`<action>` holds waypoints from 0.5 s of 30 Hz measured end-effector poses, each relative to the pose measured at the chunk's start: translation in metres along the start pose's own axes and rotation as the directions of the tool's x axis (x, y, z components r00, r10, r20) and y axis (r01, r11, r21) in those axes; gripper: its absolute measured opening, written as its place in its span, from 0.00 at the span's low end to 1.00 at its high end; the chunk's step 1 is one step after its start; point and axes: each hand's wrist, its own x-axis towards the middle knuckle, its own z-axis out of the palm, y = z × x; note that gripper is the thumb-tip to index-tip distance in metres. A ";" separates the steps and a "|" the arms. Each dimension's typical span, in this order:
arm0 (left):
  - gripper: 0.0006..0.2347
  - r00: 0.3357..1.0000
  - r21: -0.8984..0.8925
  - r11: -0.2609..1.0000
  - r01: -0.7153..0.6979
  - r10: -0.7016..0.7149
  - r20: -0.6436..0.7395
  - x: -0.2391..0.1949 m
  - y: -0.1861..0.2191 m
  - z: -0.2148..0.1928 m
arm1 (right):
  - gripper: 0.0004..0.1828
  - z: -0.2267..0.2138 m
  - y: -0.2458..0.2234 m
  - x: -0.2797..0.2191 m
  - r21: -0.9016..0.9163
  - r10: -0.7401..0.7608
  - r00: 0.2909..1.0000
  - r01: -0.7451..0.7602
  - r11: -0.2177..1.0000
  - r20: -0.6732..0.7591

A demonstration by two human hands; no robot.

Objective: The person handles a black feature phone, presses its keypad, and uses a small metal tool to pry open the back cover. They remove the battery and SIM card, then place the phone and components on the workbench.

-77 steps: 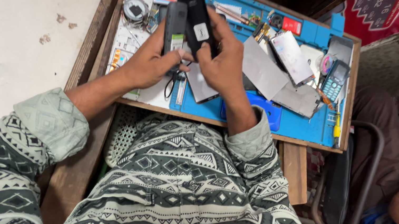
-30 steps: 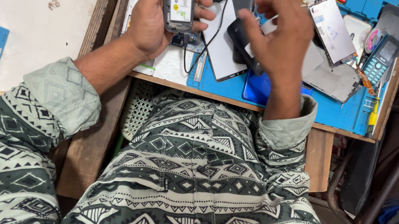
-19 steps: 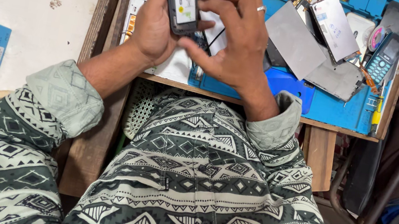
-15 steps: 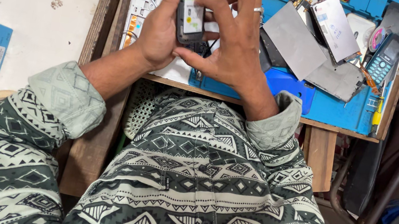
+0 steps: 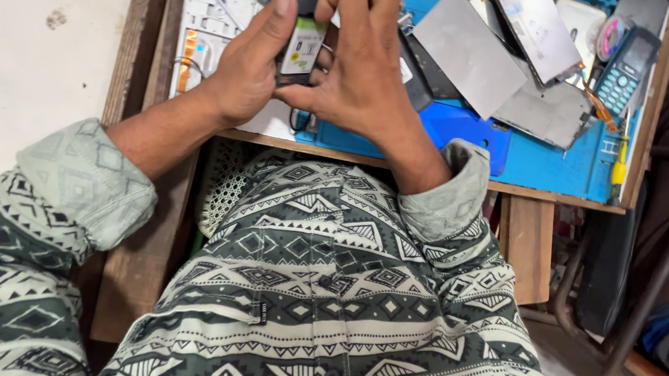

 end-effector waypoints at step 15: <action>0.35 0.996 -0.237 0.969 -0.064 0.047 -0.079 0.008 0.003 -0.021 | 0.10 -0.097 0.039 -0.019 -0.093 0.110 0.982 -0.125 0.988 -0.154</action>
